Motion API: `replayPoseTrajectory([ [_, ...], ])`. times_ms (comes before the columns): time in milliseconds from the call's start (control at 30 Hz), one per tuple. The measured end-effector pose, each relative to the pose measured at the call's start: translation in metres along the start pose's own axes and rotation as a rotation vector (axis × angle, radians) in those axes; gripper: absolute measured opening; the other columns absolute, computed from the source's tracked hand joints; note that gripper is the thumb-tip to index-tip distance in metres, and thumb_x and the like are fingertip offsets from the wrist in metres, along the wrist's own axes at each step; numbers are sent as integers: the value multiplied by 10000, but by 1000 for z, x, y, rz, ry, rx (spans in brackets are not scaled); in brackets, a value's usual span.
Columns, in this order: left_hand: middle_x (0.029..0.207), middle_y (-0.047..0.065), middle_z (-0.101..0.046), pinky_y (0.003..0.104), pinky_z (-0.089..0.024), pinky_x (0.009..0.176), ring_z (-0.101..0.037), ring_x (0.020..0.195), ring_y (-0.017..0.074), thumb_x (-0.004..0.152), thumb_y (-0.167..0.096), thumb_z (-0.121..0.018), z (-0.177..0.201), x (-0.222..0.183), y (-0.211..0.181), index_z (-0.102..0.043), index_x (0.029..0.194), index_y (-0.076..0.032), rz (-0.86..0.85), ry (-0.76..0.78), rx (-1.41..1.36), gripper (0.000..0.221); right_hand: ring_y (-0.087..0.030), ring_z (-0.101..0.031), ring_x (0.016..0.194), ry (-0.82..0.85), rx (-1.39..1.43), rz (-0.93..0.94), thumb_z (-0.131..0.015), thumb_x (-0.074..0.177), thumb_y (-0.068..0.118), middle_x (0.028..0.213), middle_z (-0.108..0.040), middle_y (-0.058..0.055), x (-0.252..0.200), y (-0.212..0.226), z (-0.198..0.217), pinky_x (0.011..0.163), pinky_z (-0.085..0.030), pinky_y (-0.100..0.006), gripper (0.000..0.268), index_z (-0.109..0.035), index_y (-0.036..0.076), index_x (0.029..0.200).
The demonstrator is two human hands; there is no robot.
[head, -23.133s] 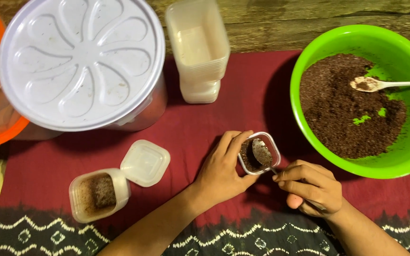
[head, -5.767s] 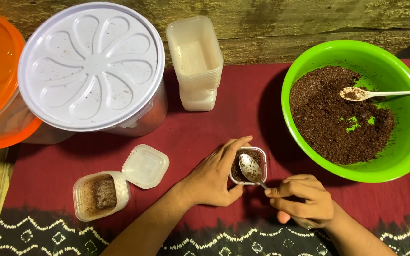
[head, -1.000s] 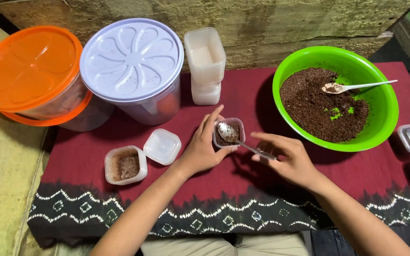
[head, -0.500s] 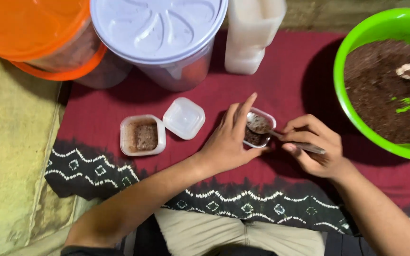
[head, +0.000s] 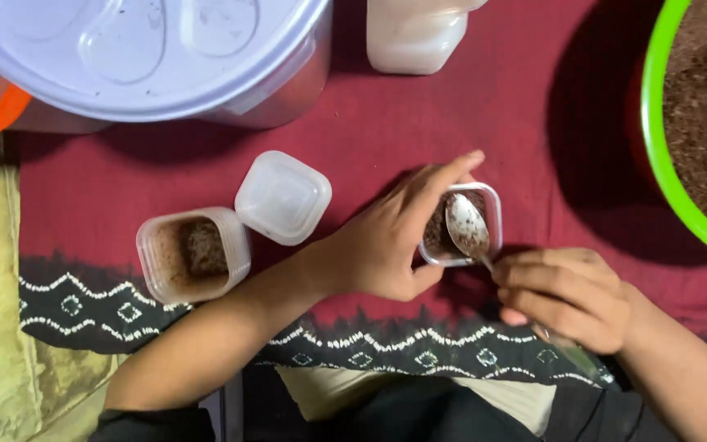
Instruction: Filling small plastic containers with a dark granular substance using a spoon and by dipping the containers into a large bowl.
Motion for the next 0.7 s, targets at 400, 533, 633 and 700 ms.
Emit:
replayPoseTrajectory([
  [400, 1744, 177, -342, 433, -468, 1394, -609, 1527, 304, 952, -49, -988, -11, -11, 11, -117, 1649, -38, 5, 97, -121, 1116, -289, -755, 756, 110, 135, -37, -731, 911, 111, 841, -678, -153, 9, 2, -17, 645, -678, -316, 132, -643, 16, 886],
  [533, 1794, 163, -228, 436, -422, 1441, -531, 1643, 310, 974, -31, -990, -18, -11, 14, -93, 1657, -35, 65, 180, -197, 1127, -315, -730, 857, 184, 238, -175, -778, 887, 100, 989, -699, -207, 1, -4, -19, 717, -699, -341, 204, -644, -23, 979],
  [633, 1828, 152, -171, 452, -414, 1497, -482, 1726, 325, 979, 41, -951, -18, -13, 16, -69, 1679, -59, 63, 198, -203, 1131, -292, -740, 841, 187, 271, -209, -771, 880, 104, 990, -701, -179, -2, -7, -18, 725, -703, -325, 180, -668, -5, 979],
  [700, 1848, 140, -142, 452, -435, 1537, -476, 1763, 336, 1058, -6, -914, -17, -14, 16, -61, 1697, -77, 74, 204, -221, 1068, -275, -765, 881, 172, 249, -198, -774, 883, 127, 989, -714, -147, -6, -6, -16, 766, -726, -316, 179, -648, 43, 979],
])
Point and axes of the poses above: each hand's wrist, its own x-axis towards the middle knuckle, its own z-axis out of the back of the hand, y = z × x, the point moved 10 cm from there along x, towards the middle knuckle
